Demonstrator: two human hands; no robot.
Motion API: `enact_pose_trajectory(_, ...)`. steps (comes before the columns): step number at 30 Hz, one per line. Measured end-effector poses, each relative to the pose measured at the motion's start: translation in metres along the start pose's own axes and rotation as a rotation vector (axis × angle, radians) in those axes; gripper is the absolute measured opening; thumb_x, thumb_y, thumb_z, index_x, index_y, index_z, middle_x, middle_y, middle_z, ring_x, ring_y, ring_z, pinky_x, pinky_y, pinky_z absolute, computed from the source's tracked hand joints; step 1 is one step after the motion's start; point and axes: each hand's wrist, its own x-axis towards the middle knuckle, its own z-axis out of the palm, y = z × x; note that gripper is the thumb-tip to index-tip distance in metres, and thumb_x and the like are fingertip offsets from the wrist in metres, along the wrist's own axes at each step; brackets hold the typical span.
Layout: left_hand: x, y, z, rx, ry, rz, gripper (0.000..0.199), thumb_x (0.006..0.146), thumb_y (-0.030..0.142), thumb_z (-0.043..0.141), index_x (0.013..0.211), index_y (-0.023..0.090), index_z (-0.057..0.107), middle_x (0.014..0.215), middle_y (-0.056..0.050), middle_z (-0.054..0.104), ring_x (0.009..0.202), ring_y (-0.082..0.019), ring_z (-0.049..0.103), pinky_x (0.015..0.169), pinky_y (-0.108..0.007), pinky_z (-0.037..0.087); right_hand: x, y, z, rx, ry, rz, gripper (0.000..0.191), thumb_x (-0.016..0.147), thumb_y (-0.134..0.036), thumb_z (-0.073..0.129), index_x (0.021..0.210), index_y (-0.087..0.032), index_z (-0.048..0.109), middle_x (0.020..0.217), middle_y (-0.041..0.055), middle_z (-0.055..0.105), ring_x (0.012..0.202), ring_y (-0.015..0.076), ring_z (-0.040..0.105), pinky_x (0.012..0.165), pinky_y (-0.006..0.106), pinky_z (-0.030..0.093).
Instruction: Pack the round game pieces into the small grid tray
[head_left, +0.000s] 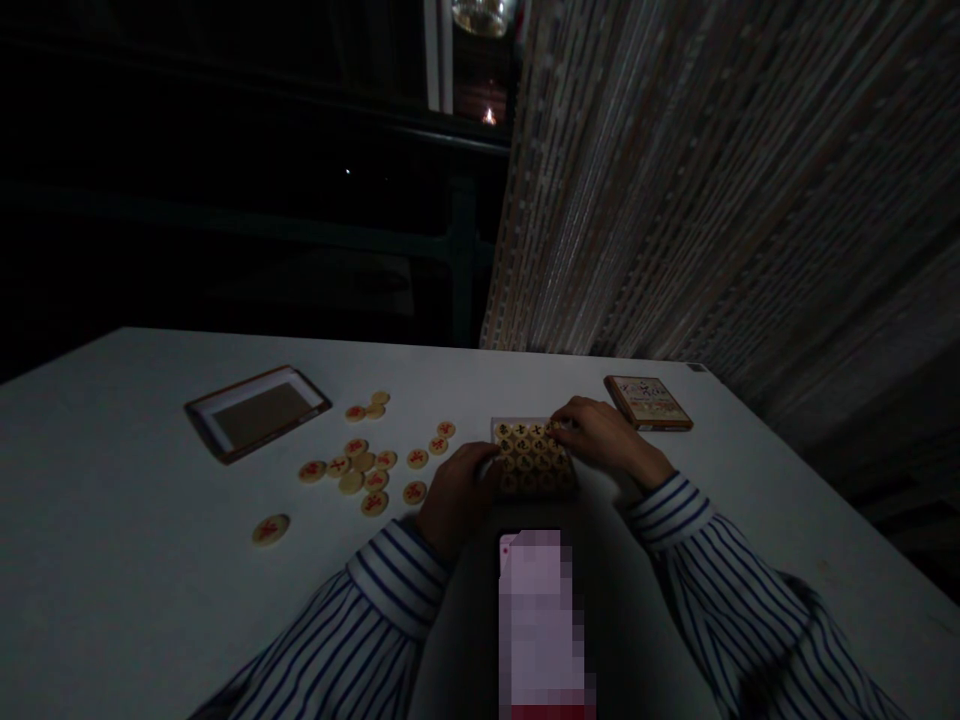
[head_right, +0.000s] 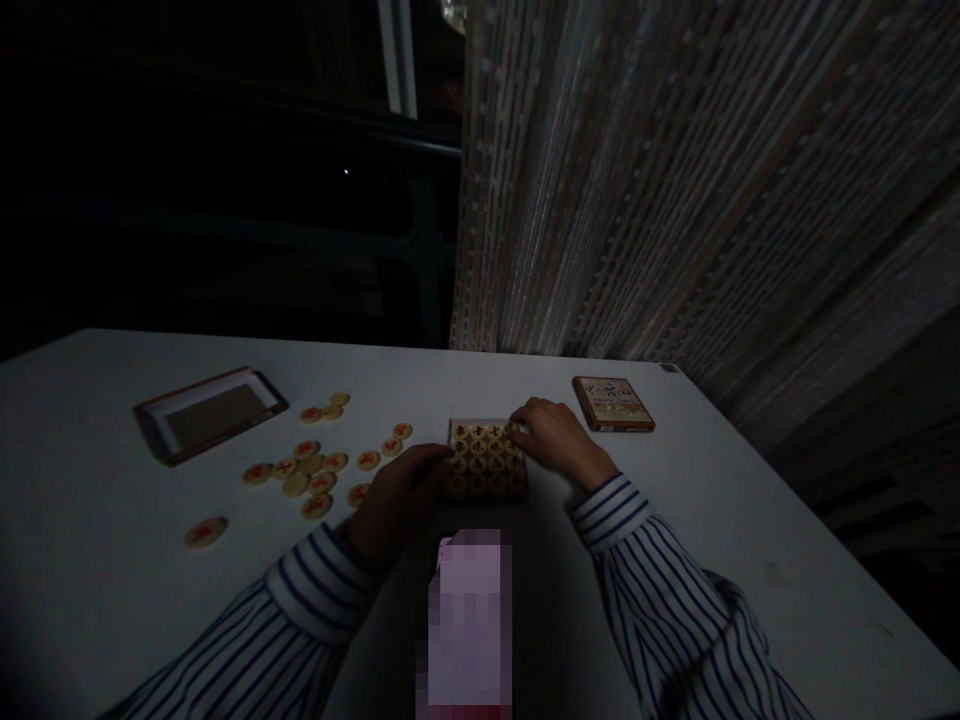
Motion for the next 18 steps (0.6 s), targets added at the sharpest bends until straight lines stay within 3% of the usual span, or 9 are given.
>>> enact_pose_trajectory(18, -0.0007, -0.0041, 0.0014, 0.006, 0.008, -0.001, 0.024, 0.079, 0.028, 0.045, 0.095, 0.019, 0.06, 0.094, -0.006, 0.063, 0.088, -0.019, 0.059, 0.079, -0.034, 0.047, -0.0008, 0.0017, 0.0009, 0.021, -0.007, -0.004, 0.028, 0.081, -0.035, 0.046, 0.096, -0.019, 0.064, 0.093, 0.0077, 0.062, 0.087, 0.018, 0.056, 0.076, 0.027, 0.039)
